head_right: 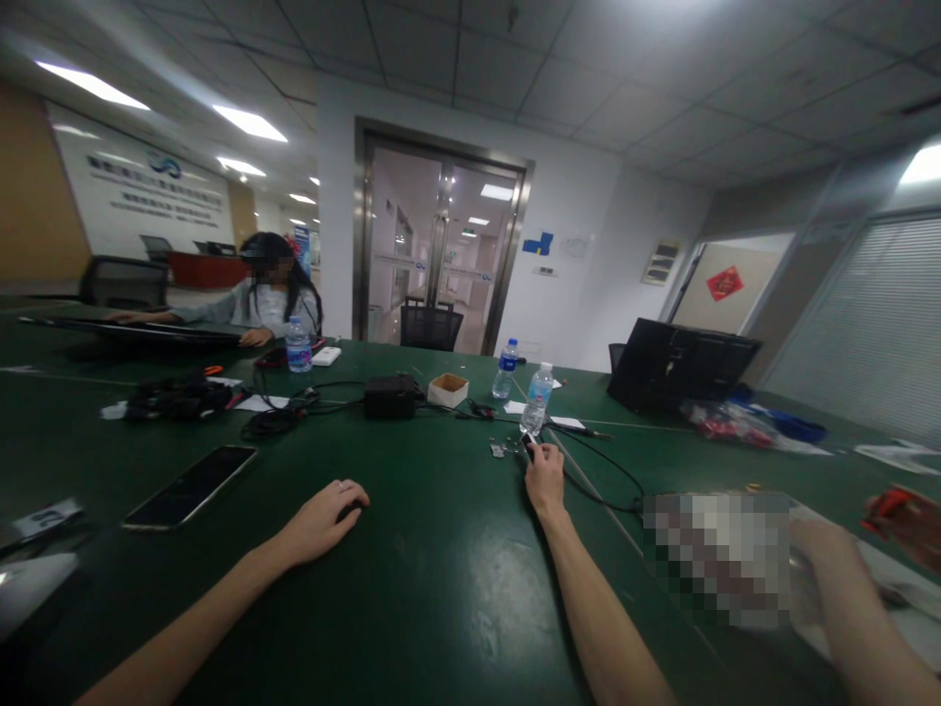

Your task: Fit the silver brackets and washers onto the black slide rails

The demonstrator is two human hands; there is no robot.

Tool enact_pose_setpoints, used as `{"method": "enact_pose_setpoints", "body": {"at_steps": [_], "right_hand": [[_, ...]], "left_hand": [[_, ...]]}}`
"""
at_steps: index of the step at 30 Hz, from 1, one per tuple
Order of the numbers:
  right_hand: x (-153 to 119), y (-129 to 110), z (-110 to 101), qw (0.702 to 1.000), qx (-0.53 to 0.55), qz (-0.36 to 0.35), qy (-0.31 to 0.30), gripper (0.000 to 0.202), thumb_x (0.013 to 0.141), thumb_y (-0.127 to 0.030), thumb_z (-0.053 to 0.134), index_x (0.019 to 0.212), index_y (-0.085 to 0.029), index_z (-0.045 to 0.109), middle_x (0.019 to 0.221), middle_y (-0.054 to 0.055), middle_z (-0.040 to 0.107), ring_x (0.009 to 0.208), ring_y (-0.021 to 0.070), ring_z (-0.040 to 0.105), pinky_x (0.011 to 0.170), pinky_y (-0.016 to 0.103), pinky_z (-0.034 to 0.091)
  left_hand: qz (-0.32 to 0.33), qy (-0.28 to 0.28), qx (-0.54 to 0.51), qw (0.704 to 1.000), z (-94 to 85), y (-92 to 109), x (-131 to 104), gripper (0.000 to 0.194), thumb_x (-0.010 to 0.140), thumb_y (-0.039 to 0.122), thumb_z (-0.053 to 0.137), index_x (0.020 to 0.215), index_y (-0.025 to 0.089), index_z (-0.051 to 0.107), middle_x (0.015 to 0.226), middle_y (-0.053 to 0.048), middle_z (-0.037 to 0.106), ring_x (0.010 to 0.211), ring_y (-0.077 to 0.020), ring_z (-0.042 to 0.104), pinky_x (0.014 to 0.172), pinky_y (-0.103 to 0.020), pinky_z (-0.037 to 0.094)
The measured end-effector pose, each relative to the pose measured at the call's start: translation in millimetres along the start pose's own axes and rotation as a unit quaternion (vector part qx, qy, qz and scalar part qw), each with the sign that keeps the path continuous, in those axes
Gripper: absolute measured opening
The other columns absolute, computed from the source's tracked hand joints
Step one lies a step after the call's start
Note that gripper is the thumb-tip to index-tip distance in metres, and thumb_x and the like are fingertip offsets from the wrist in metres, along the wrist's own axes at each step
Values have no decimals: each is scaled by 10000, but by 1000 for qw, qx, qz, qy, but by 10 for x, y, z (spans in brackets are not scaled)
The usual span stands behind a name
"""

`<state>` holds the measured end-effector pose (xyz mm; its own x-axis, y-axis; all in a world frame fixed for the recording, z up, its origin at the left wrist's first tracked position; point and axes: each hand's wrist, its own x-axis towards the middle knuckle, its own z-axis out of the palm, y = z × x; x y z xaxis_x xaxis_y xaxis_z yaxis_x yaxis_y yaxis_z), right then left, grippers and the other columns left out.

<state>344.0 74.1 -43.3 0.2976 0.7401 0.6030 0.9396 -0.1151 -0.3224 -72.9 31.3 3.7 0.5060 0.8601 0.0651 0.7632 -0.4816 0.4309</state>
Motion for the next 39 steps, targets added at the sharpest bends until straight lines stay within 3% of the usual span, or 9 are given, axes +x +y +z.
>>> {"method": "enact_pose_setpoints", "body": {"at_steps": [6,13,18,23,28,33,37,39], "right_hand": [[-11,6,21,1000,8,-25,2,396,802,-101,429,1134,-181,629,1125,122,521,1063,262,455,909,364,420],[-71,-111,-71,997,73,24,0,340,797,-168,481,1104,-153,624,1098,128,543,1025,253,520,925,348,431],[-486,-638,-226,976,210,-34,-39,249,789,-257,545,1009,-186,637,1057,102,556,966,246,565,902,363,463],[-1115,-1371,-432,941,295,-82,-147,188,803,-234,553,970,-215,638,1005,83,561,915,233,587,831,352,489],[-1381,-1753,-691,902,325,-150,-240,159,846,-265,545,963,-215,640,937,52,581,820,185,587,735,291,475],[-1206,-1653,-730,893,334,-199,-227,198,908,-285,474,887,-197,649,827,30,601,751,154,567,684,252,436],[-865,-1325,-484,926,300,-165,-157,260,925,-308,437,848,-174,646,823,52,617,770,171,579,721,272,443],[-677,-1126,-343,946,260,-136,-141,257,913,-321,447,869,-171,651,837,62,621,796,189,587,756,295,453]], "left_hand": [[6,2,-8,1000,14,-31,1,304,892,291,420,1128,229,601,1195,-51,574,1098,-237,528,930,-392,459],[11,12,10,1000,3,8,-20,287,893,258,416,1100,212,609,1169,-63,583,1070,-229,536,933,-390,450],[13,22,9,1000,21,20,-43,324,897,298,428,1181,227,566,1219,-59,571,1117,-236,523,970,-401,424],[9,25,-14,1000,31,96,-86,447,916,444,421,1305,232,476,1308,-71,525,1175,-261,498,984,-423,408],[58,22,-28,998,37,228,-163,376,972,398,300,1183,239,567,1185,-56,602,1093,-236,540,963,-401,415],[84,6,-29,996,67,296,-222,345,973,361,319,1181,260,576,1178,-44,616,1096,-229,542,1002,-413,389],[108,1,-24,994,-3,373,-191,363,970,370,340,1259,279,540,1250,-39,597,1148,-235,526,1020,-421,388],[128,44,-16,991,-108,458,-204,369,958,370,373,1282,280,526,1293,-39,575,1179,-243,510,1025,-416,393]]}}
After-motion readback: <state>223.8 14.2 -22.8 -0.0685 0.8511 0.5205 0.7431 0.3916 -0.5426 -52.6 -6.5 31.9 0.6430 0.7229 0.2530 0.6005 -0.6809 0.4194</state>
